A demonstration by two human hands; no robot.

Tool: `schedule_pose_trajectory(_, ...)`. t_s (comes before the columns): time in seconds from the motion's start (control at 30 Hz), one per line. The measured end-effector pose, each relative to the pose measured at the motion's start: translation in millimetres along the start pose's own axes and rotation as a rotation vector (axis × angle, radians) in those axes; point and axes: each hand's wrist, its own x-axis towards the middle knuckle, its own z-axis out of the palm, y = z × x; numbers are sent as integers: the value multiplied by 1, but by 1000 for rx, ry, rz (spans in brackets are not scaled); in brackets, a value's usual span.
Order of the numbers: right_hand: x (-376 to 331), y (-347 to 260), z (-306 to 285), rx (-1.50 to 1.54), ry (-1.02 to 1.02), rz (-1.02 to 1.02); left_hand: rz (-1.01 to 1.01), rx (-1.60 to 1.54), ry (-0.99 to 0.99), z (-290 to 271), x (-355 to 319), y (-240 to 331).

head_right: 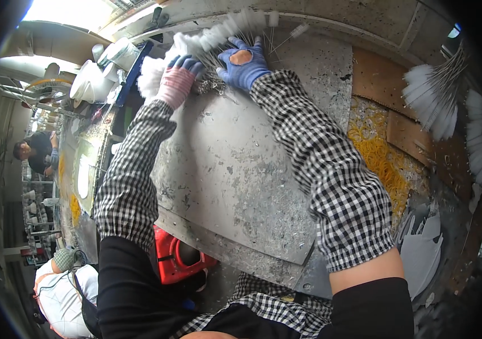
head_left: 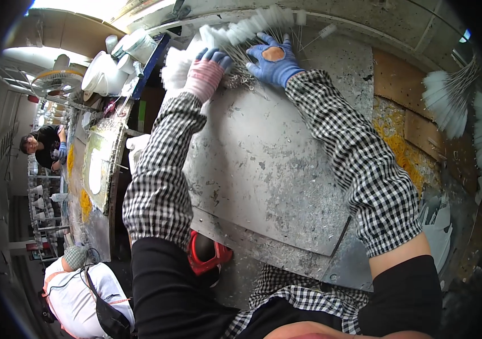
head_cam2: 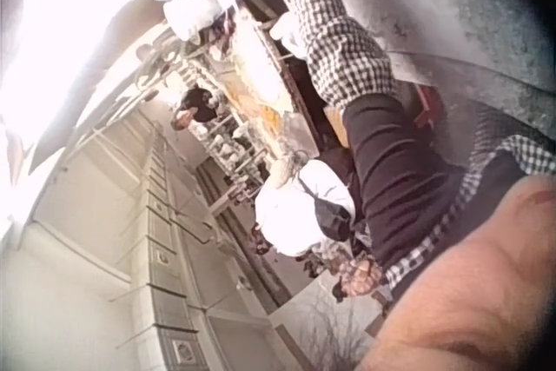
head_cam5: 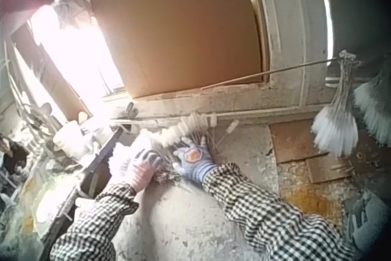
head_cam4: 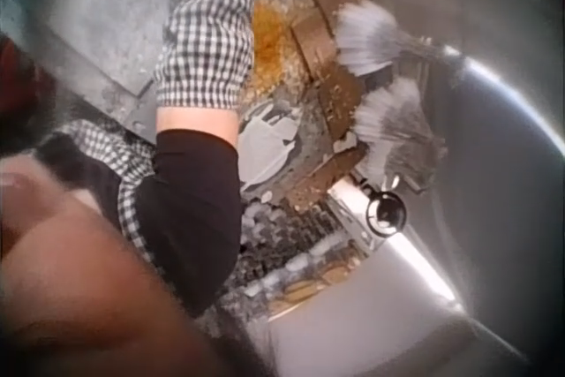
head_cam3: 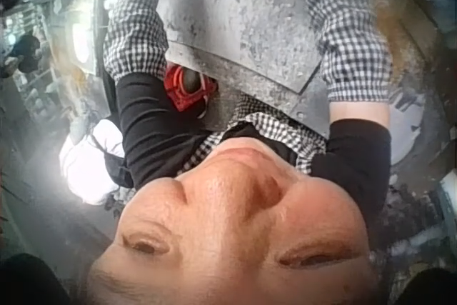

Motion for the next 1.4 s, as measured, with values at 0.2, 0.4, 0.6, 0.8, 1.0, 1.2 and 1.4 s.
schedule_pose_trajectory(0.2,-73,41,-11,131,39,-322,-60,-66,57,-93,-69,90)
schedule_pose_trajectory(0.4,-122,-14,-49,-17,172,-403,-162,-175,-22,-144,-116,153)
schedule_pose_trajectory(0.6,-137,-70,-42,251,-266,-83,-204,-252,-158,-162,-134,178)
schedule_pose_trajectory(0.8,-134,-58,-38,144,-308,-99,-187,-131,-198,-183,-179,193)
schedule_pose_trajectory(1.0,-108,-29,-39,-127,-126,-79,-183,-285,-105,-207,-215,198)
schedule_pose_trajectory(1.2,-112,-40,-70,-111,73,-294,-100,-368,-261,-216,-199,180)
schedule_pose_trajectory(1.4,-180,-35,-132,292,-450,-214,-56,-413,-267,-219,-194,169)
